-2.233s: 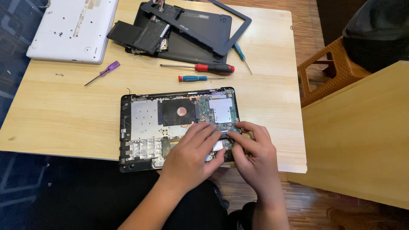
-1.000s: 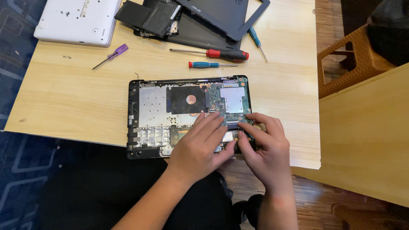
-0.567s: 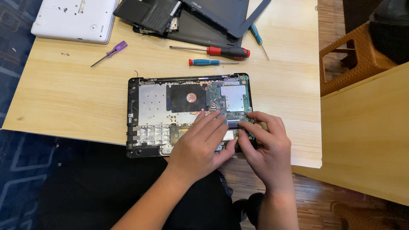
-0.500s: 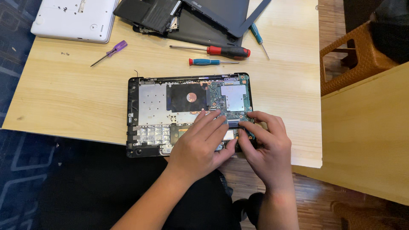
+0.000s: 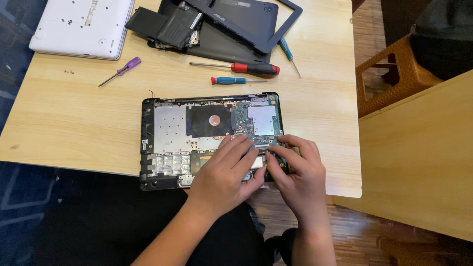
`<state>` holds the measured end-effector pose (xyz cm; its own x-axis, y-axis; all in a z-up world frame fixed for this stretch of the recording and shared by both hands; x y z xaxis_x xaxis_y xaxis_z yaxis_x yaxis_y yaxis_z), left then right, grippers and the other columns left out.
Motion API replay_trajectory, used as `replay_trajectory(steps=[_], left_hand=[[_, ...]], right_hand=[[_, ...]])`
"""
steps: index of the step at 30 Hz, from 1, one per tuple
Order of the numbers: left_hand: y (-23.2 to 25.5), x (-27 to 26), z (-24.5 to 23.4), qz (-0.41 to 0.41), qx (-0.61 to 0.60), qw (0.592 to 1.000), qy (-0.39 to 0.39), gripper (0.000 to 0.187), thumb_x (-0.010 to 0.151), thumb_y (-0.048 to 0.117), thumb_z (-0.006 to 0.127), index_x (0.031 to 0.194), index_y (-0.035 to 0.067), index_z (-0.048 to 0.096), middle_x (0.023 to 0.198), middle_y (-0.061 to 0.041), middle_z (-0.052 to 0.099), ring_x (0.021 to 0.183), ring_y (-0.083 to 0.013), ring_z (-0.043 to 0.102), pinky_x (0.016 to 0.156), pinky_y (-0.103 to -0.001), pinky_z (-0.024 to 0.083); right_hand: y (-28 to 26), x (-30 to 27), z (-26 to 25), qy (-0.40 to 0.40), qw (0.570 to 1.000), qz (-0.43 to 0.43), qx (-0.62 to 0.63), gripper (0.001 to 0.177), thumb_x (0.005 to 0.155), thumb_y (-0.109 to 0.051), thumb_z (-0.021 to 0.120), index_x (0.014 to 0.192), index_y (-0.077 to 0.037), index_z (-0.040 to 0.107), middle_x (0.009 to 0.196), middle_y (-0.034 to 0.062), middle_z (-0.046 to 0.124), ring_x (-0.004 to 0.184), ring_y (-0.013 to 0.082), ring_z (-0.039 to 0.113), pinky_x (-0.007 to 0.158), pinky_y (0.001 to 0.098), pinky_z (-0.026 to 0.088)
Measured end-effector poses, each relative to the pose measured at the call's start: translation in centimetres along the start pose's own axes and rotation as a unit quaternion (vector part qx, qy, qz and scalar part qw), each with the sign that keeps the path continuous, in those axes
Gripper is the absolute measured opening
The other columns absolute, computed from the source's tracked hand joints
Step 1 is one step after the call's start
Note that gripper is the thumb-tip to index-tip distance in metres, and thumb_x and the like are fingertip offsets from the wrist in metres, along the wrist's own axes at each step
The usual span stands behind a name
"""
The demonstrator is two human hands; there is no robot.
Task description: The person places a motherboard into a tablet chassis, aligns it, and secures it with screws using a screwdriver. The person also handles the tablet casing and various internal components during the process.
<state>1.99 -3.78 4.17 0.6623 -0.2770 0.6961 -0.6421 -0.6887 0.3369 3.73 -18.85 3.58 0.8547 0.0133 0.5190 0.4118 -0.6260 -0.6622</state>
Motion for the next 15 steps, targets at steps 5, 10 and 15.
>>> replay_trajectory(steps=[5,10,15], left_hand=[[0.4,0.7,-0.6,0.007,-0.002,1.000,-0.029,0.029,0.091,0.019,0.077,0.112,-0.001,0.074,0.116,-0.019,0.074,0.119,-0.0359,0.071,0.110,-0.051,0.053],[0.4,0.8,-0.5,-0.001,-0.016,0.998,-0.056,0.025,0.094,0.015,0.076,0.112,-0.002,0.070,0.119,-0.018,0.071,0.120,-0.0360,0.068,0.112,-0.051,0.053],[0.3,0.7,-0.3,-0.007,-0.021,0.997,-0.068,0.029,0.094,0.015,0.074,0.117,-0.002,0.070,0.122,-0.018,0.070,0.125,-0.0356,0.066,0.114,-0.051,0.050]], right_hand=[[-0.1,0.0,0.1,-0.010,1.000,-0.007,-0.015,0.018,0.088,-0.005,0.083,0.106,-0.008,0.080,0.111,0.0107,0.073,0.099,0.0276,0.068,0.090,0.0390,0.056],[-0.7,0.0,0.3,-0.033,0.999,-0.013,-0.032,0.019,0.092,-0.007,0.078,0.111,-0.011,0.079,0.118,0.0075,0.070,0.104,0.0246,0.064,0.095,0.0356,0.053],[-1.4,0.2,0.3,-0.048,0.997,-0.032,-0.051,0.018,0.092,-0.004,0.073,0.107,-0.013,0.079,0.118,0.0094,0.069,0.106,0.0283,0.064,0.095,0.0392,0.051]])
Point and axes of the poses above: each hand's wrist, its own x-axis towards the middle knuckle, its own z-axis out of the palm, y = z × x, the point moved 8 cm from there along x, towards the middle knuckle
